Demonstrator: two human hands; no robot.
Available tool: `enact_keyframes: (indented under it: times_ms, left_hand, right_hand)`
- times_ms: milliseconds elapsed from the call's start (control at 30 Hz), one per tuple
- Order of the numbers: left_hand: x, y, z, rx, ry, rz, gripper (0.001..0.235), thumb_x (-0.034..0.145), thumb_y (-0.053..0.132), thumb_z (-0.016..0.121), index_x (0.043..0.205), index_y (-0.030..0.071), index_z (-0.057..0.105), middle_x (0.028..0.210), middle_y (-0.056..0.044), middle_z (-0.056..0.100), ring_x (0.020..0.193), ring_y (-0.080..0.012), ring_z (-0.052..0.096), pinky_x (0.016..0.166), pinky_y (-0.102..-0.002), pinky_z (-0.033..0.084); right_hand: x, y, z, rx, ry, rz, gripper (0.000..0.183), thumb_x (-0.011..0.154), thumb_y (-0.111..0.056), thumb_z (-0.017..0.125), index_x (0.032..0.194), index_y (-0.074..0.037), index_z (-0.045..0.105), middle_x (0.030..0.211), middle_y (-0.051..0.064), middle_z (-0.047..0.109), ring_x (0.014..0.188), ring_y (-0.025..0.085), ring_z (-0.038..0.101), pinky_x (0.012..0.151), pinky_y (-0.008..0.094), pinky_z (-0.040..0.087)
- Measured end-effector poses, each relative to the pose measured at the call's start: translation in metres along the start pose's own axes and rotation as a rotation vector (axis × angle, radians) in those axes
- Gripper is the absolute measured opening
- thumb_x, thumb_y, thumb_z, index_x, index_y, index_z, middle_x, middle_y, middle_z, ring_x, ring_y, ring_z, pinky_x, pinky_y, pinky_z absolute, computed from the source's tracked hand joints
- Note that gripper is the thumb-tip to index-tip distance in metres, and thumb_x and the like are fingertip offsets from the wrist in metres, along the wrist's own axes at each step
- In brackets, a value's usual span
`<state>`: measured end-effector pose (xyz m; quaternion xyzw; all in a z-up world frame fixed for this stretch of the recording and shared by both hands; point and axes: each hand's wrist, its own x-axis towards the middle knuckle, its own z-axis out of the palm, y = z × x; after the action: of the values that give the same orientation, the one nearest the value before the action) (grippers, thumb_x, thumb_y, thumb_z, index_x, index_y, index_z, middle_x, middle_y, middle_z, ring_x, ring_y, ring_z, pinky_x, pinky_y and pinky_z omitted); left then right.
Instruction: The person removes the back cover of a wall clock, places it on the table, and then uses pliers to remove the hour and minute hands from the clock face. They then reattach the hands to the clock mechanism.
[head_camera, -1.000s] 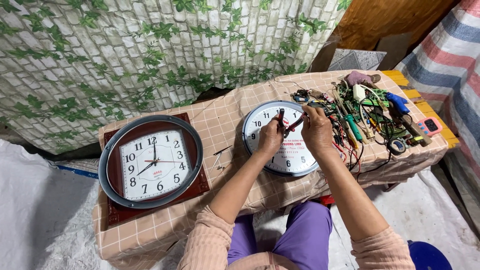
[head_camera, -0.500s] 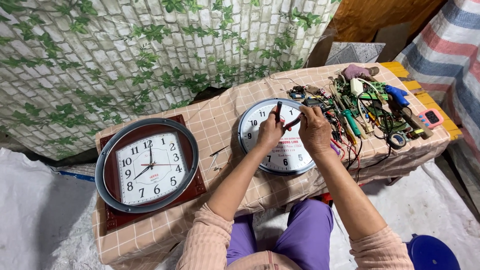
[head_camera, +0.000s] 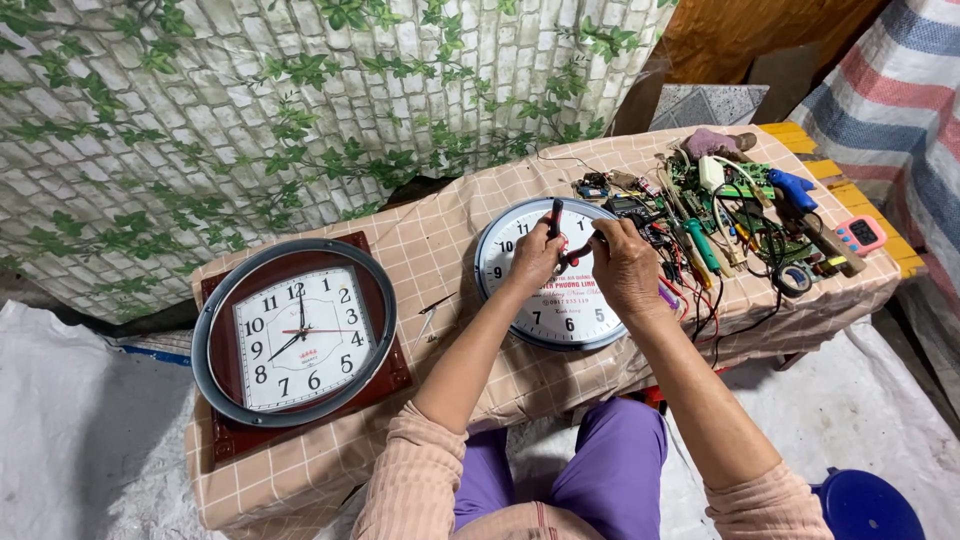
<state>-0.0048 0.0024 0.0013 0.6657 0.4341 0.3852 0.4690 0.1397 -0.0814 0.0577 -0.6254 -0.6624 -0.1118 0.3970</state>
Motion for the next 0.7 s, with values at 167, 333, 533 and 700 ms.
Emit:
enact_keyframes:
  times_ms: [167,333,533,700]
  left_hand:
    - [0.001,-0.005,0.001,-0.044,0.001,0.012,0.042,0.097,0.016,0.064,0.138,0.005,0.061,0.107,-0.027,0.074,0.104,-0.0426,0.071,0.089,-0.053,0.057]
    - [0.005,-0.012,0.005,-0.089,0.037,-0.001,0.036,0.095,0.017,0.068,0.129,0.006,0.067,0.099,-0.022,0.076,0.096,-0.0348,0.074,0.081,-0.045,0.060]
    - [0.005,-0.008,0.006,-0.051,0.036,0.007,0.036,0.093,0.017,0.069,0.127,0.007,0.068,0.096,-0.022,0.075,0.096,-0.0376,0.074,0.077,-0.047,0.061]
    - [-0.008,0.029,-0.013,-0.007,-0.060,-0.015,0.040,0.092,0.012,0.068,0.131,0.006,0.066,0.103,-0.021,0.076,0.101,-0.0372,0.073,0.087,-0.050,0.059]
  right_hand:
    - [-0.001,0.002,0.002,-0.015,-0.001,-0.022,0.028,0.087,-0.009,0.077,0.112,-0.018,0.068,0.093,0.008,0.065,0.081,0.039,0.072,0.070,0.049,0.059]
    - [-0.003,0.001,-0.002,0.001,0.005,-0.033,0.028,0.086,-0.007,0.078,0.110,-0.016,0.068,0.092,0.008,0.065,0.079,0.038,0.072,0.067,0.047,0.059]
    - [-0.004,0.004,-0.003,0.047,0.015,-0.019,0.028,0.086,-0.004,0.079,0.110,-0.014,0.069,0.090,0.009,0.065,0.078,0.037,0.072,0.066,0.045,0.059]
    - [-0.002,-0.001,-0.001,0.104,0.007,-0.018,0.027,0.085,-0.004,0.080,0.108,-0.014,0.072,0.090,0.010,0.067,0.078,0.039,0.072,0.066,0.045,0.059]
